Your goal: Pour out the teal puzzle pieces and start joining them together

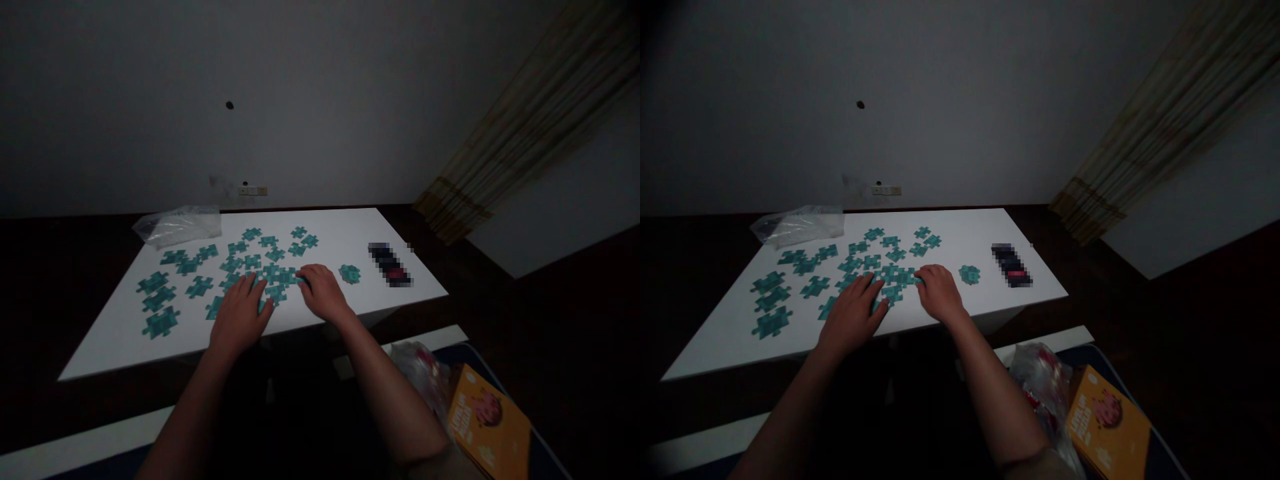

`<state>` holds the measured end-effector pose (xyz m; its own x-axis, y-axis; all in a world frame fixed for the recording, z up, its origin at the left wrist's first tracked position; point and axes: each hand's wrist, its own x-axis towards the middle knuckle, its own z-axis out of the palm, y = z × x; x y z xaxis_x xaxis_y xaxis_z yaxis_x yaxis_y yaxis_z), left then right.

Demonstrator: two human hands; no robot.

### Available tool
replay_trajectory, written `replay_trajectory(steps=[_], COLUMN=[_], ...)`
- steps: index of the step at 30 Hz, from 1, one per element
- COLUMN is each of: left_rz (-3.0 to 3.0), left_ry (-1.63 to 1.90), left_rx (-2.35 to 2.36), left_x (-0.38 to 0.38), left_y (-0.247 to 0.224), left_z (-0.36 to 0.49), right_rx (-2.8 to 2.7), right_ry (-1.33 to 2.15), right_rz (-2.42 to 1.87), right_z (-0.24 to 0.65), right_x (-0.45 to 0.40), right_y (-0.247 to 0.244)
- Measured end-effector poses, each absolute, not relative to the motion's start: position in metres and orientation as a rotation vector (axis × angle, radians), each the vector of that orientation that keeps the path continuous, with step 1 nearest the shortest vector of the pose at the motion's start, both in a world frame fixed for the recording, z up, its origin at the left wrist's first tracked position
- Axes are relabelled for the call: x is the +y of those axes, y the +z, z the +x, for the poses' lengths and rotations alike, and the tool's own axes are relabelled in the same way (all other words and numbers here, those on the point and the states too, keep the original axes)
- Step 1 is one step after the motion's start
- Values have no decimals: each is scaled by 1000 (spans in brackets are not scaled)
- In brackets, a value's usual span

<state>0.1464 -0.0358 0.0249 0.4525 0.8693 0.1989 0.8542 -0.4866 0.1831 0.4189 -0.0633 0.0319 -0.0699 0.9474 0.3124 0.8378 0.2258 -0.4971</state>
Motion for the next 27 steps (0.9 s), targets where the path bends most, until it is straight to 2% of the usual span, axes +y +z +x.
replay_trajectory(steps=[17,27], left_rz=[2583,2495], left_ry=[531,421], left_rx=[1469,1501], left_x=[-38,-46], left_y=[29,43], left_z=[148,151], right_rx=[-1832,-1775], right_ry=[223,191], right_rz=[-1504,-1538], right_z=[429,431], right_x=[-57,-54], right_y=[14,7])
